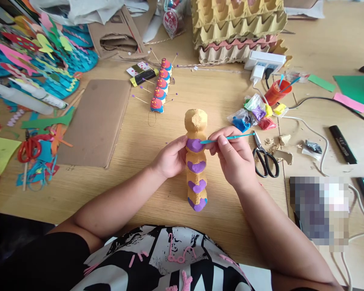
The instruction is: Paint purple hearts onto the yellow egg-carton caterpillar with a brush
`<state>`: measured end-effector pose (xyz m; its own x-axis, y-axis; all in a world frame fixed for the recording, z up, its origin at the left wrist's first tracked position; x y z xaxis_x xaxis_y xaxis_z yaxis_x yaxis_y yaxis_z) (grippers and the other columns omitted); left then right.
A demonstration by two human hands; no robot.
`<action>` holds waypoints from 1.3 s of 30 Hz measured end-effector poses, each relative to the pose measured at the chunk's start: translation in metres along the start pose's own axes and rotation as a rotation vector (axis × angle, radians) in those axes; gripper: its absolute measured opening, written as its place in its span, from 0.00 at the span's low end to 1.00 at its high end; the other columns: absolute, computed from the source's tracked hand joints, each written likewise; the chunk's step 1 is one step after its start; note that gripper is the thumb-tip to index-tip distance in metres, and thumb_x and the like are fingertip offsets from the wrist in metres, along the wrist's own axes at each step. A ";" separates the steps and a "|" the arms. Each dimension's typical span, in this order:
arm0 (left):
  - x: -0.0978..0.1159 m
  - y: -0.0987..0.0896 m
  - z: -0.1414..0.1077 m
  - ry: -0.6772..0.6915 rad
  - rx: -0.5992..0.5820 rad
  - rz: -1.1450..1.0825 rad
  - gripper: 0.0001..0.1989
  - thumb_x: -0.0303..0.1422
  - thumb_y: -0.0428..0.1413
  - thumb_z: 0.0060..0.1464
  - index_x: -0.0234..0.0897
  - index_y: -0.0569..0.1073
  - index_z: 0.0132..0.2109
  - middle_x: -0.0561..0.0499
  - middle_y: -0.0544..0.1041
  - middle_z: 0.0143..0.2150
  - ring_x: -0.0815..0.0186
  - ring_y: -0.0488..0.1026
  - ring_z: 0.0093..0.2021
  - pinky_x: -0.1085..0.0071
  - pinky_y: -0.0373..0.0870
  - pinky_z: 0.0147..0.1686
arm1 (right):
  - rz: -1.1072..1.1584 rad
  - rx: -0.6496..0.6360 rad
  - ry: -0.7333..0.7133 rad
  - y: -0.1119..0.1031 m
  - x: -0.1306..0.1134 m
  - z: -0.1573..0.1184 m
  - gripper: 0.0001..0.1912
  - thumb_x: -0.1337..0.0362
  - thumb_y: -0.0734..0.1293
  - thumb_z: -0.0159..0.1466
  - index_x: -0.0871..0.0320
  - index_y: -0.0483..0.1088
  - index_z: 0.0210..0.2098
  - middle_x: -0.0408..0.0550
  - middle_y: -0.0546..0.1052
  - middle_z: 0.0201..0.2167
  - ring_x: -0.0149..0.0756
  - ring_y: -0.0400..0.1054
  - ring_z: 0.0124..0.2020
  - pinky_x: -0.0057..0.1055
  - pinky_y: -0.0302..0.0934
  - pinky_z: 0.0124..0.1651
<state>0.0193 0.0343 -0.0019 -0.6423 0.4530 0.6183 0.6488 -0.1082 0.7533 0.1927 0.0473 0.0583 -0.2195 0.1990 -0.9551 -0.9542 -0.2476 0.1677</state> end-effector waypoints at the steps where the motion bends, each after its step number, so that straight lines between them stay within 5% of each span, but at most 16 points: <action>1: 0.000 0.000 0.000 -0.011 -0.001 0.001 0.21 0.53 0.69 0.68 0.37 0.84 0.46 0.46 0.87 0.39 0.59 0.84 0.37 0.63 0.79 0.40 | 0.020 -0.007 0.017 0.001 0.000 0.000 0.14 0.44 0.79 0.73 0.45 0.81 0.41 0.43 0.77 0.32 0.36 0.70 0.30 0.37 0.70 0.33; 13: -0.002 0.000 0.002 -0.014 -0.035 0.077 0.31 0.67 0.66 0.62 0.41 0.85 0.44 0.44 0.87 0.37 0.54 0.83 0.35 0.57 0.79 0.37 | -0.144 0.049 0.048 0.006 -0.002 0.001 0.26 0.38 0.86 0.62 0.51 0.78 0.34 0.43 0.75 0.31 0.36 0.69 0.32 0.36 0.65 0.34; 22: -0.003 -0.001 0.001 0.030 0.035 0.088 0.30 0.65 0.70 0.59 0.41 0.85 0.41 0.44 0.88 0.38 0.54 0.85 0.37 0.60 0.79 0.37 | -0.100 -0.006 0.077 0.013 -0.005 -0.001 0.25 0.43 0.88 0.60 0.51 0.76 0.34 0.42 0.78 0.32 0.35 0.72 0.33 0.35 0.69 0.34; 39: -0.004 -0.005 0.002 0.074 0.009 0.133 0.25 0.59 0.72 0.60 0.42 0.86 0.44 0.44 0.90 0.42 0.53 0.88 0.41 0.59 0.82 0.42 | -0.242 0.020 0.036 0.010 -0.007 -0.006 0.25 0.42 0.87 0.62 0.50 0.76 0.36 0.43 0.76 0.34 0.36 0.66 0.35 0.37 0.62 0.36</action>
<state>0.0192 0.0345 -0.0090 -0.5783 0.3687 0.7278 0.7338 -0.1550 0.6615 0.1857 0.0374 0.0648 0.0232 0.2163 -0.9761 -0.9821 -0.1776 -0.0627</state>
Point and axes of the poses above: each hand's wrist, its own z-axis towards the middle knuckle, its own y-axis out of the palm, x = y × z, the point moved 4 cm from there along z, towards the middle knuckle
